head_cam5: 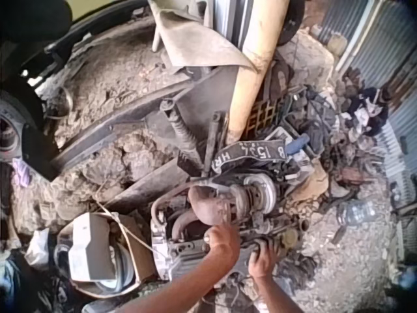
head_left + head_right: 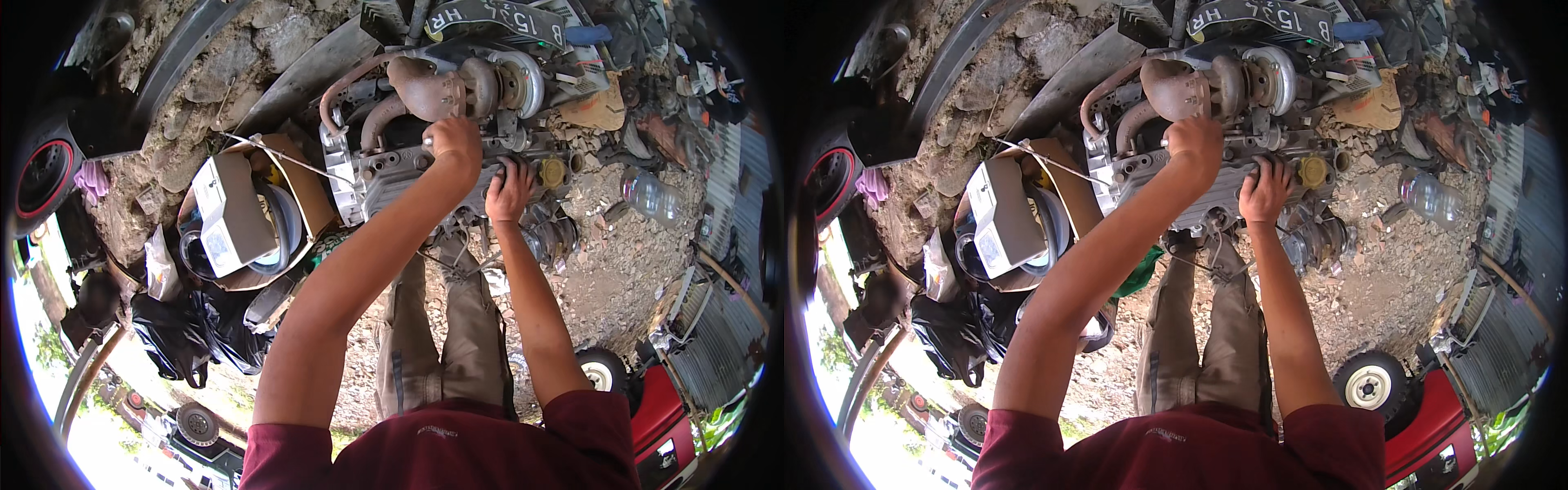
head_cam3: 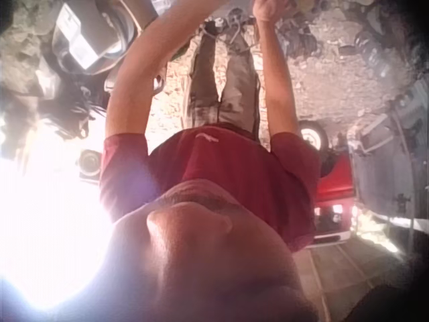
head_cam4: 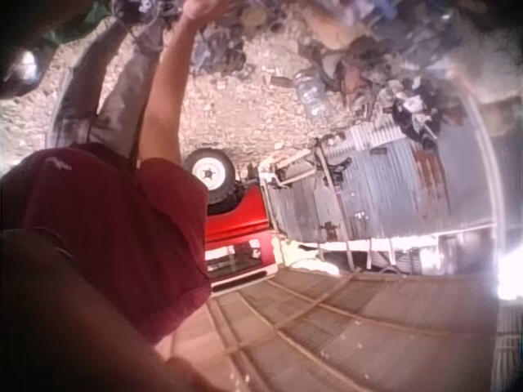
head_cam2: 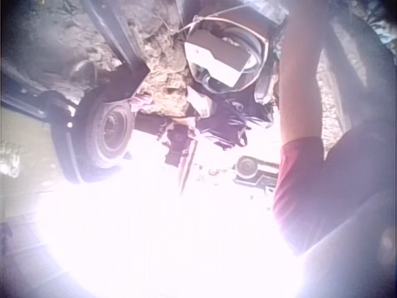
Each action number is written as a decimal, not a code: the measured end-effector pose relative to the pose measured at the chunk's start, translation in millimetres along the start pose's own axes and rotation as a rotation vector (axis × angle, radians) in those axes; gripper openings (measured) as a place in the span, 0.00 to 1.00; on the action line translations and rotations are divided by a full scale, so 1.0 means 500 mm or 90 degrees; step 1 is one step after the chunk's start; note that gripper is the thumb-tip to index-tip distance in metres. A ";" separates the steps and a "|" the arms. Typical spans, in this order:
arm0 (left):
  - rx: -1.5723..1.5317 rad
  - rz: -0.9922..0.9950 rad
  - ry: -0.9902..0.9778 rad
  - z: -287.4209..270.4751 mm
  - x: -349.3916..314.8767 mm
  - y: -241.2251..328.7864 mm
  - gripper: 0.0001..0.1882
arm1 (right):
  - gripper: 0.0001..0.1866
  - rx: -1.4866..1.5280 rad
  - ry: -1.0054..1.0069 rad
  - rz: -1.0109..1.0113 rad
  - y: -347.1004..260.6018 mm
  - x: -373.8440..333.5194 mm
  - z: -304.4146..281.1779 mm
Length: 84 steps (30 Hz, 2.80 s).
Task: The person assembles a car engine block outdoors on a gravel surface. They place a metal exhaust manifold onto the engine block, align the bolt holes, and secure the component by hand. The person then picks up a wrench to tighten the bolts on the manifold.
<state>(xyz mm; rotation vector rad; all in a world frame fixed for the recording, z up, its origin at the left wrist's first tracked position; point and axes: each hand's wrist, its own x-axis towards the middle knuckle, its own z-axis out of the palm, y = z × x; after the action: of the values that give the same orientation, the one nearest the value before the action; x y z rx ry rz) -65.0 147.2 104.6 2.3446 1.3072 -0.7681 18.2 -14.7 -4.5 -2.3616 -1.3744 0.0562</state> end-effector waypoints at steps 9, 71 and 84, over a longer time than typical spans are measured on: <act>-0.100 0.177 0.025 0.027 0.005 -0.159 0.11 | 0.17 0.006 -0.002 0.010 -0.002 -0.002 -0.003; 0.153 0.406 0.199 0.096 -0.026 -0.316 0.19 | 0.18 0.011 -0.002 0.011 0.002 -0.006 0.010; 0.088 0.275 0.059 0.007 -0.013 -0.216 0.12 | 0.16 0.004 0.023 0.003 0.007 -0.005 0.006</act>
<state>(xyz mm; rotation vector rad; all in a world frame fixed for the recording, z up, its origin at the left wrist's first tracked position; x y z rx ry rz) -161.3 196.6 101.8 2.6666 0.7500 -0.6333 19.3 -17.6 -8.9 -2.3486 -1.3491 0.0189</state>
